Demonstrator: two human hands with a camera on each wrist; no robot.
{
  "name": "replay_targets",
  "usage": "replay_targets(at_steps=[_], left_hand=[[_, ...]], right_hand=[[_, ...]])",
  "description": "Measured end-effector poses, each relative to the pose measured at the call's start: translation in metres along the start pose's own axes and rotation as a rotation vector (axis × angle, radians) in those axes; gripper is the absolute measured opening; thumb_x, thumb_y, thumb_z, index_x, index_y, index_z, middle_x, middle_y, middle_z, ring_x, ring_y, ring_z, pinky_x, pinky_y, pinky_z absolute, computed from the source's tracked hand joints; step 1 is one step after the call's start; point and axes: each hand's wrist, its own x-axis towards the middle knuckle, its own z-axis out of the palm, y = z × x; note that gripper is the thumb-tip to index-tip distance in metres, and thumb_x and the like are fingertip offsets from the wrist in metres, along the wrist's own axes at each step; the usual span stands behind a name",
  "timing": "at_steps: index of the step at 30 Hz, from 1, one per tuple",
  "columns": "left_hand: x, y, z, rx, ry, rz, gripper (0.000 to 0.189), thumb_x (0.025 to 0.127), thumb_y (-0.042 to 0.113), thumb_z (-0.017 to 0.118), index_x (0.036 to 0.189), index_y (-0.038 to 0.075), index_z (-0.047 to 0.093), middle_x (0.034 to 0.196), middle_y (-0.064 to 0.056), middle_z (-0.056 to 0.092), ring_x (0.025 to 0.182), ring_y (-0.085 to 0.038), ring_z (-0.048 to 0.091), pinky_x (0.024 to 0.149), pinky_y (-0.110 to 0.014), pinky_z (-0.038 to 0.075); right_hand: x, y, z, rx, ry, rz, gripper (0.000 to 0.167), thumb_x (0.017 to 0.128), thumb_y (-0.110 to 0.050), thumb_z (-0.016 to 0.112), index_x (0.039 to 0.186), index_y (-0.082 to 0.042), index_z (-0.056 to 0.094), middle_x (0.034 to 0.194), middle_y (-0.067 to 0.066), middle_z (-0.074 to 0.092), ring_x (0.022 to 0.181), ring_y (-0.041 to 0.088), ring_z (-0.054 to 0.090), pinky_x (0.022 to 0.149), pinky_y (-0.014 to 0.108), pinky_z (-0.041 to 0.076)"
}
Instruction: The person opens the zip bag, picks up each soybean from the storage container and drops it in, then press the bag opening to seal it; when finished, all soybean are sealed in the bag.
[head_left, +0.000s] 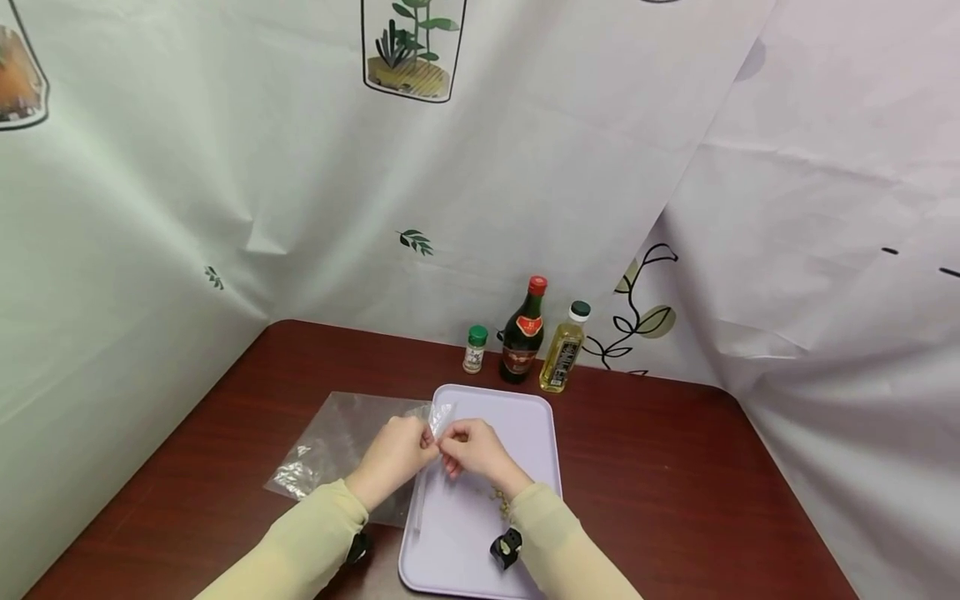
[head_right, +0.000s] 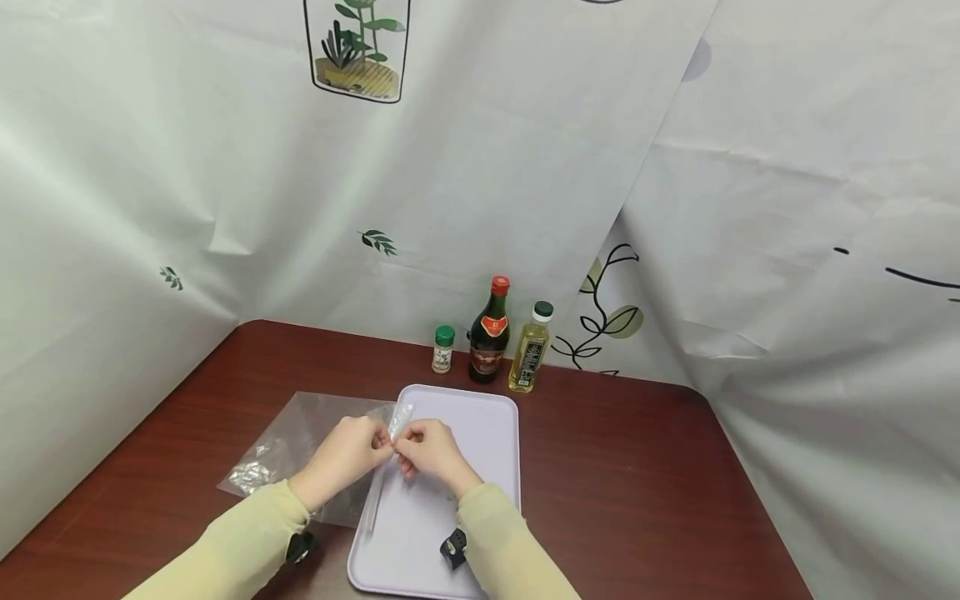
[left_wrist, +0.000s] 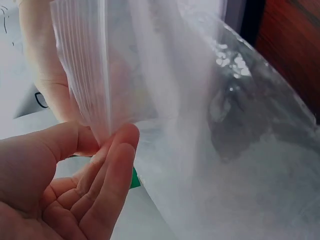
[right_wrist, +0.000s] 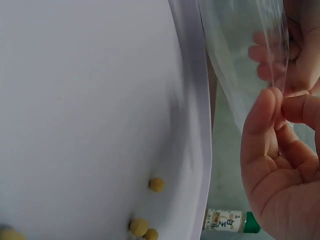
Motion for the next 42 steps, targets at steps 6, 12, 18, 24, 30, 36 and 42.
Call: replay_targets(at_steps=[6, 12, 18, 24, 30, 36, 42], left_hand=[[0.000, 0.005, -0.004, 0.013, -0.005, -0.005, 0.024, 0.066, 0.007, 0.069, 0.055, 0.015, 0.050, 0.051, 0.008, 0.044, 0.048, -0.008, 0.042, 0.046, -0.025, 0.036], [0.001, 0.006, -0.006, 0.000, -0.006, -0.016, 0.026, 0.067, 0.007, 0.070, 0.055, 0.015, 0.049, 0.050, 0.008, 0.043, 0.047, -0.008, 0.042, 0.045, -0.024, 0.036], [-0.001, 0.002, -0.005, -0.074, -0.027, -0.043, 0.024, 0.068, 0.006, 0.070, 0.056, 0.014, 0.051, 0.045, 0.011, 0.046, 0.044, -0.004, 0.043, 0.045, -0.022, 0.036], [-0.005, 0.001, -0.004, -0.137, -0.055, -0.067, 0.020, 0.070, 0.004, 0.067, 0.058, 0.014, 0.055, 0.043, 0.011, 0.048, 0.040, -0.001, 0.044, 0.044, -0.020, 0.036], [-0.006, 0.003, -0.003, -0.140, -0.032, -0.045, 0.020, 0.069, 0.002, 0.066, 0.058, 0.014, 0.056, 0.043, 0.011, 0.047, 0.040, -0.001, 0.042, 0.043, -0.020, 0.035], [-0.006, 0.001, -0.003, -0.138, -0.007, -0.034, 0.021, 0.069, 0.001, 0.063, 0.056, 0.015, 0.054, 0.044, 0.012, 0.044, 0.043, -0.002, 0.041, 0.044, -0.020, 0.034], [-0.005, -0.012, -0.008, -0.057, 0.047, -0.104, 0.019, 0.072, 0.002, 0.064, 0.061, 0.015, 0.054, 0.050, 0.009, 0.045, 0.048, -0.006, 0.041, 0.048, -0.023, 0.036]], right_hand=[[-0.001, -0.005, 0.000, -0.093, 0.047, -0.067, 0.015, 0.082, 0.001, 0.056, 0.067, 0.002, 0.060, 0.052, 0.003, 0.056, 0.039, 0.004, 0.050, 0.043, 0.021, 0.044], [0.000, -0.006, 0.000, -0.111, 0.060, -0.075, 0.014, 0.080, 0.003, 0.056, 0.067, 0.002, 0.061, 0.052, 0.005, 0.057, 0.039, 0.003, 0.049, 0.042, 0.019, 0.042], [-0.001, -0.007, 0.000, -0.167, 0.062, -0.091, 0.014, 0.078, 0.002, 0.056, 0.065, 0.001, 0.062, 0.051, 0.006, 0.058, 0.038, 0.001, 0.047, 0.042, 0.019, 0.040], [-0.004, -0.007, 0.002, -0.217, 0.078, -0.101, 0.015, 0.076, 0.001, 0.057, 0.063, -0.002, 0.061, 0.048, 0.003, 0.055, 0.037, 0.000, 0.045, 0.041, 0.018, 0.035], [-0.007, -0.011, 0.001, -0.260, 0.112, -0.107, 0.016, 0.076, -0.001, 0.058, 0.060, -0.004, 0.060, 0.045, 0.000, 0.053, 0.035, 0.000, 0.042, 0.040, 0.018, 0.033], [-0.010, -0.015, -0.001, -0.312, 0.152, -0.101, 0.018, 0.075, -0.002, 0.059, 0.057, -0.006, 0.057, 0.044, -0.007, 0.047, 0.038, 0.000, 0.041, 0.043, 0.017, 0.032], [-0.017, -0.013, -0.005, -0.400, 0.213, -0.095, 0.019, 0.072, -0.004, 0.062, 0.054, -0.009, 0.057, 0.045, -0.009, 0.047, 0.042, 0.001, 0.040, 0.046, 0.018, 0.034]])
